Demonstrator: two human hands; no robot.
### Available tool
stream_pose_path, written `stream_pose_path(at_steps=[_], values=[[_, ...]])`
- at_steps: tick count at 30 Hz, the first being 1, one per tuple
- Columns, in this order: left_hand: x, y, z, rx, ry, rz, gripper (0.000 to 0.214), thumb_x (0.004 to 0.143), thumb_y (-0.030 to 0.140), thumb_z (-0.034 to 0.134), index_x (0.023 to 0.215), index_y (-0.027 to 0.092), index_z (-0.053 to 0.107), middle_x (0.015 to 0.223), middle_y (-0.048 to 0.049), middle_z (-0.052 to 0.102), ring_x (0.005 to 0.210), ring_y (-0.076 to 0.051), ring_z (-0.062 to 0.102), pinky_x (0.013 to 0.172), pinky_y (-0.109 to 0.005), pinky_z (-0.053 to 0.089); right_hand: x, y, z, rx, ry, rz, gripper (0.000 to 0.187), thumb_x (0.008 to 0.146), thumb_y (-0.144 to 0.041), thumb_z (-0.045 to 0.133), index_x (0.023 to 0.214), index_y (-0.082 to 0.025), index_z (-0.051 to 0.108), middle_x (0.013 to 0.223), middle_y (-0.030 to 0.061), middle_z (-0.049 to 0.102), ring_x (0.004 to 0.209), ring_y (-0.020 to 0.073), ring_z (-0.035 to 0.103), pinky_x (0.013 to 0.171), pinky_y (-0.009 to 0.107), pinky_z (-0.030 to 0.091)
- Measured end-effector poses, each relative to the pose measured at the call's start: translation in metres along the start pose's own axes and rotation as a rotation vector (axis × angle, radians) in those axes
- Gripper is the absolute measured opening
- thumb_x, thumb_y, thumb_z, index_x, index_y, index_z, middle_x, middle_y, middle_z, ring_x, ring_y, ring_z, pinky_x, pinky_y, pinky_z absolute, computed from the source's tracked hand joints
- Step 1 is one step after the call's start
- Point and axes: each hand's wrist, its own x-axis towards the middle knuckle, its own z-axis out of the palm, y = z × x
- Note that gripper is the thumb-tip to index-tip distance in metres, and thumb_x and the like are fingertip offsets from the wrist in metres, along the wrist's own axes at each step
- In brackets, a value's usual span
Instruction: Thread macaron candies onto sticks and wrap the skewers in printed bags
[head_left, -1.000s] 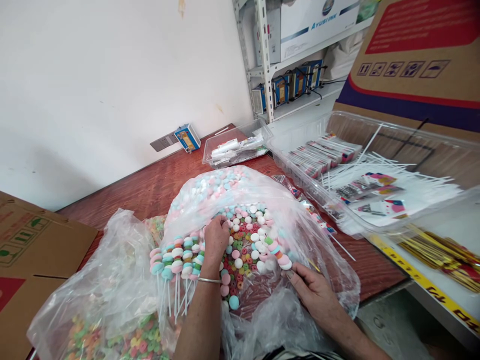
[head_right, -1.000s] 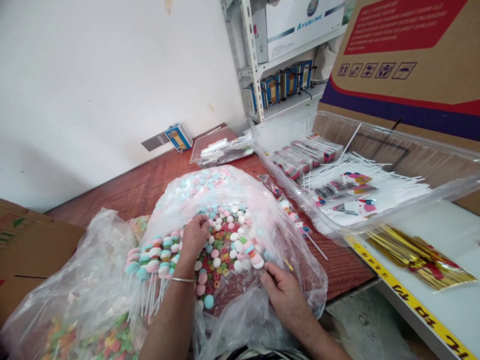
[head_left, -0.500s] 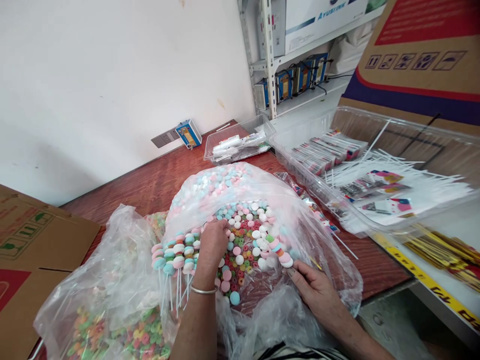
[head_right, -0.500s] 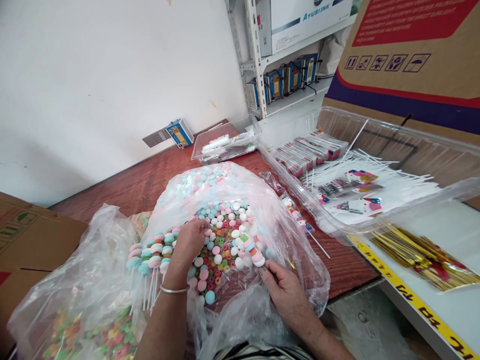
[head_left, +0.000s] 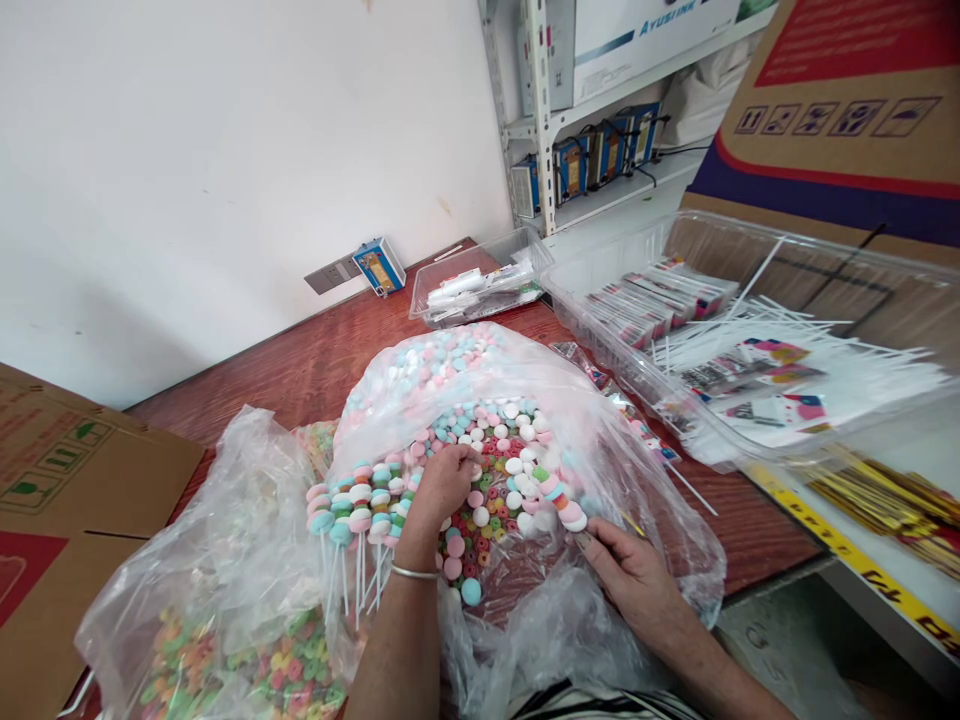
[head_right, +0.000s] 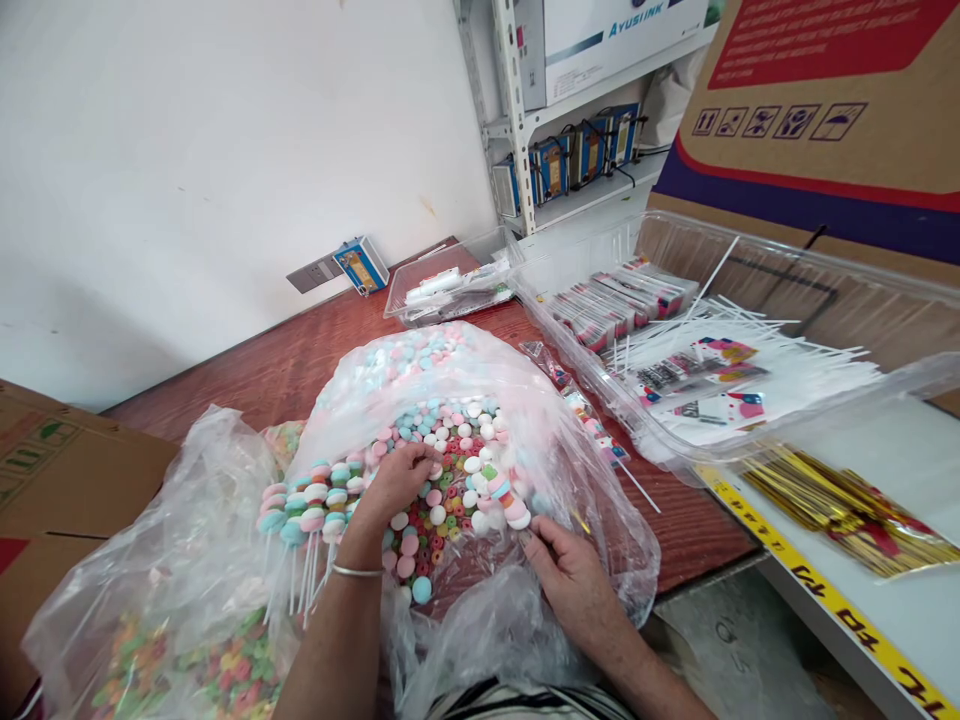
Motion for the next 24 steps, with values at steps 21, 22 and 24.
stream_pose_path(at_steps=[21, 22, 24], values=[[-0.002, -0.006, -0.016, 0.094, 0.032, -0.050, 0.030, 0.078, 0.006, 0.046, 0.090, 0.018, 0.070, 0.083, -0.0069, 0.068, 0.086, -0.022, 0.061, 0.077, -0.031, 0.044, -0.001, 0.001, -0.001, -0.018, -0.009, -0.001, 0.031, 0.091, -0.041, 0.047, 0.073, -0.020, 0.061, 0.069, -0.0008, 0.060, 0.072, 0.0194, 0.058, 0.065, 0.027, 0.045], [-0.002, -0.005, -0.018, 0.109, 0.037, -0.045, 0.031, 0.078, 0.006, 0.045, 0.091, 0.019, 0.070, 0.086, -0.0078, 0.069, 0.088, -0.023, 0.061, 0.079, -0.032, 0.044, -0.001, 0.001, -0.001, -0.020, -0.010, 0.000, 0.031, 0.091, -0.042, 0.047, 0.073, -0.020, 0.060, 0.069, -0.0008, 0.060, 0.072, 0.0195, 0.058, 0.065, 0.027, 0.045], [-0.003, -0.004, -0.019, 0.132, 0.036, -0.041, 0.031, 0.078, 0.005, 0.046, 0.090, 0.018, 0.071, 0.091, -0.0097, 0.069, 0.091, -0.024, 0.061, 0.081, -0.033, 0.044, -0.001, 0.003, -0.001, -0.022, -0.011, 0.004, 0.032, 0.091, -0.043, 0.046, 0.072, -0.020, 0.059, 0.070, -0.0005, 0.060, 0.072, 0.0195, 0.058, 0.066, 0.028, 0.045]])
